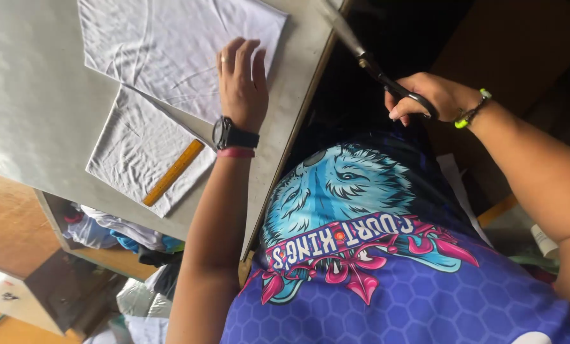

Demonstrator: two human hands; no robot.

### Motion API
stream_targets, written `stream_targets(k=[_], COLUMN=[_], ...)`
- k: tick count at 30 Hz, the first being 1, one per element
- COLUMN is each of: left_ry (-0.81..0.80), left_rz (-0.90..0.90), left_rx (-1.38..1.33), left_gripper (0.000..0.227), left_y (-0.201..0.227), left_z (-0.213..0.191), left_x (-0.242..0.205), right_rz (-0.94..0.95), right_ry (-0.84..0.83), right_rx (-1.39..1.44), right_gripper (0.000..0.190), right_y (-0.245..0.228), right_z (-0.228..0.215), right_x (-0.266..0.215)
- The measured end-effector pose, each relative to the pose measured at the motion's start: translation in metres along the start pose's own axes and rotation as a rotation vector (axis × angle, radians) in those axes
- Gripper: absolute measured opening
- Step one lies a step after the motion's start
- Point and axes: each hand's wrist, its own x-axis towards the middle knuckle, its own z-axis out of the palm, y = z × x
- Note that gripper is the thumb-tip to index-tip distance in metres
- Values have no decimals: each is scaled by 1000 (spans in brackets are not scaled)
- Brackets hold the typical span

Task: The person uses shears to cut a large piece of white fabric on a table. They align the fabric, make several cuts to separate sections, and trim the edges of the pieces. A wooden ruler is used to measure and guide the cuts.

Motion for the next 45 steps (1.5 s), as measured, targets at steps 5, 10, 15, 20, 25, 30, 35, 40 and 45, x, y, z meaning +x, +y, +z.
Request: stream_targets(k=[5, 10, 15, 20, 25, 30, 35, 40, 45], left_ry=[72, 67, 73, 54, 45, 49, 65, 42, 80], left_rz=[4, -105, -110, -172, -301, -304, -303, -296, -277], left_rx=[61, 167, 191, 208, 264, 256, 223, 213, 220], left_gripper=[14, 14, 16, 21, 31, 36, 39, 47, 46], left_y=[-4, 1, 0, -5, -9, -6, 2, -2, 3], left_z=[17, 12, 14, 20, 28, 28, 27, 33, 29], left_x=[19, 14, 11, 6, -1, 0, 4, 3, 6], right_rz=[21, 7, 8, 35, 49, 32, -13, -108, -95], right_ry=[-122, -145, -168, -204, -225, -296, -418, -578, -639], right_rx=[-42, 6, -35, -88, -50, -2, 228, 361, 391], right_gripper=[17, 15, 17, 20, 18, 18, 20, 32, 33], right_y=[7, 9, -3, -9, -21, -26, -32, -54, -48], right_z=[7, 6, -3, -9, -15, -20, -28, -40, -45], right_x=[18, 30, 26, 28, 31, 43, 64, 68, 68])
